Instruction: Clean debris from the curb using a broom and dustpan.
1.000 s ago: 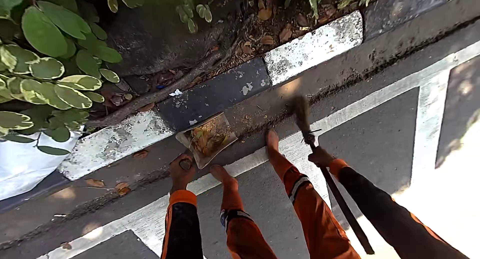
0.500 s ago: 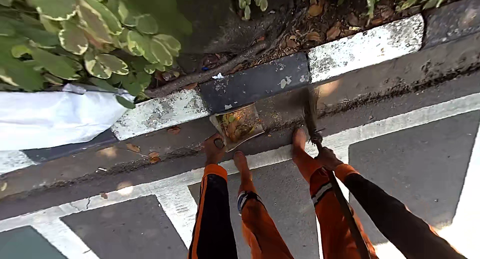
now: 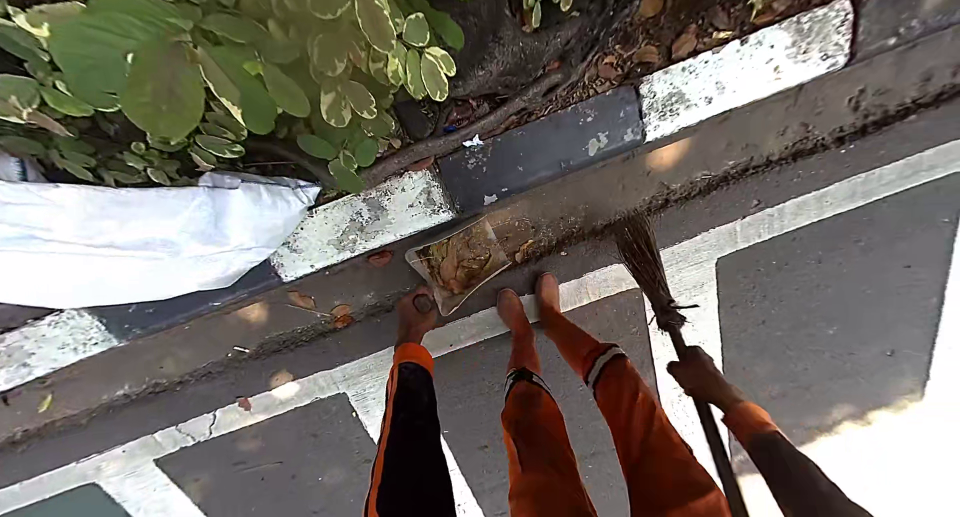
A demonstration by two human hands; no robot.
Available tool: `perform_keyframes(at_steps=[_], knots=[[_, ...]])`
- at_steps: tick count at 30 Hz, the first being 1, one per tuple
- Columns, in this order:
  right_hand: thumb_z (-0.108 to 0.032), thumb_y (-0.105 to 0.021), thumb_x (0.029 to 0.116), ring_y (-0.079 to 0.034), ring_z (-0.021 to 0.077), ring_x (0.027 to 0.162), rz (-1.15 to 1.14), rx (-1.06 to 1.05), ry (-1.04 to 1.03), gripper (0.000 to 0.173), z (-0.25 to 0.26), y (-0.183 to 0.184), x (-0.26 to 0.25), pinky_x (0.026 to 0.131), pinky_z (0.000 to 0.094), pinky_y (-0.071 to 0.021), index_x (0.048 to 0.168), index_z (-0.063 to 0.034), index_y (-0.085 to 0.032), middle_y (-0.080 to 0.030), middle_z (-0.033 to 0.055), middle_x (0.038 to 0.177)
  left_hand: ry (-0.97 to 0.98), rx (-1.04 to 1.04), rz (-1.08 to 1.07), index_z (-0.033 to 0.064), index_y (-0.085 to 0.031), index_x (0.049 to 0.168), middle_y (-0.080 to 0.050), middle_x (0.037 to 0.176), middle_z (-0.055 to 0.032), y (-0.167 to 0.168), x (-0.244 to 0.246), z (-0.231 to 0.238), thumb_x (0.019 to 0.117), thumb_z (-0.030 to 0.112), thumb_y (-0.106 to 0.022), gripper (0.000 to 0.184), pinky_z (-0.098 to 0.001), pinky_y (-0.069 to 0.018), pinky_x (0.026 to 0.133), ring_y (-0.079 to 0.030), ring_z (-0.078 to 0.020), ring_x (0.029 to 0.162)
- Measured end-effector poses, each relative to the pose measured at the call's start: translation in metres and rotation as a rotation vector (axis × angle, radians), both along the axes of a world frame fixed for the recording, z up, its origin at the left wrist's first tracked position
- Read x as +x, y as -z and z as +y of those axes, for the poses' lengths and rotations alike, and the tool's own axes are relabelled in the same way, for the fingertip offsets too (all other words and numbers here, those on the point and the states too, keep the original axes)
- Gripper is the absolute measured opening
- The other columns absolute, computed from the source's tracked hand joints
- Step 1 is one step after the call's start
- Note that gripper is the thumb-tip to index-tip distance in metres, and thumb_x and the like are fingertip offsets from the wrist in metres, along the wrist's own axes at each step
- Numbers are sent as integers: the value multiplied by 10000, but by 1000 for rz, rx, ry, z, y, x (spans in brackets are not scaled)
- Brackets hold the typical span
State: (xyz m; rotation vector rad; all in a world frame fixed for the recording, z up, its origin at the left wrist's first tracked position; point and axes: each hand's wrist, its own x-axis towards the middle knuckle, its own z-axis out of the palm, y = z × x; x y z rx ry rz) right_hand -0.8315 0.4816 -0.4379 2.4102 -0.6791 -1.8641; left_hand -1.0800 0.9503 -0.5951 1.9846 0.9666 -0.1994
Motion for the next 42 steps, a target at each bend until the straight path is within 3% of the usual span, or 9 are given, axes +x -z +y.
perform_keyframes(at_steps=[4, 12, 16, 20, 24, 30, 33, 37, 42], knots=[[-129, -675, 903, -616, 251, 693, 232, 138, -95, 335, 79, 54, -34, 665, 449, -540, 1165, 58, -581, -615, 168, 894, 10, 23, 65, -42, -701, 930, -733, 970, -190, 2, 19, 7, 697, 7, -700, 238, -521, -546, 886, -708, -320, 955], [-72, -594, 983, -416, 101, 404, 113, 105, 78, 98, 21, -28, 7, 392, 263, -405, 1008, -55, -500, -423, 1, 571, 30, 20, 116, -42, -707, 937, -730, 985, -208, 6, 12, 10, 704, -6, -716, 236, -560, -527, 899, -700, -359, 982], [-137, -638, 942, -659, 351, 811, -78, -7, -124, 396, 55, 62, 3, 750, 541, -541, 1253, 91, -549, -635, 264, 1008, 22, -13, 55, -28, -696, 913, -727, 939, -171, 9, 3, 23, 686, -27, -722, 228, -504, -540, 870, -699, -293, 926], [-147, -733, 858, -596, 473, 1217, 169, 217, -258, 890, 181, 107, -108, 989, 644, -487, 1615, -88, -269, -567, 319, 1361, -5, -67, -49, -42, -690, 916, -731, 933, -136, 16, -27, 56, 674, -44, -681, 242, -384, -563, 863, -702, -199, 912], [-126, -691, 884, -638, 292, 753, 304, 267, -212, 380, 240, 47, -195, 688, 482, -536, 1204, 34, -565, -621, 195, 950, -4, -85, -144, -79, -667, 883, -727, 915, -161, 17, -91, 92, 661, -51, -666, 224, -377, -568, 868, -707, -207, 907], [-161, -639, 1018, -415, 81, 392, 253, 248, 234, 162, 170, -38, -194, 397, 236, -406, 985, -71, -507, -414, -26, 544, 73, 4, -70, -70, -672, 877, -727, 908, -186, 2, -170, 174, 662, -47, -673, 217, -454, -560, 838, -712, -278, 885], [-159, -680, 970, -509, 159, 518, -79, 55, 7, 245, 171, 1, -161, 504, 328, -477, 1115, -3, -557, -513, 68, 695, 91, 27, 20, -52, -686, 899, -731, 931, -186, 1, -179, 189, 671, -26, -686, 230, -503, -545, 860, -710, -305, 911], [-131, -667, 885, -617, 479, 1187, -130, 108, -226, 850, 257, 111, -162, 957, 645, -499, 1626, -141, -251, -592, 310, 1335, 88, 81, 31, -32, -688, 879, -720, 894, -172, 9, -173, 188, 648, 5, -695, 234, -518, -527, 831, -696, -307, 881], [-141, -751, 834, -651, 417, 1074, 224, 290, -302, 591, 355, 70, -242, 881, 610, -526, 1351, 44, -533, -636, 275, 1191, 77, 52, -63, -46, -673, 882, -720, 913, -181, 23, -191, 190, 647, 8, -690, 242, -480, -549, 835, -703, -296, 891]])
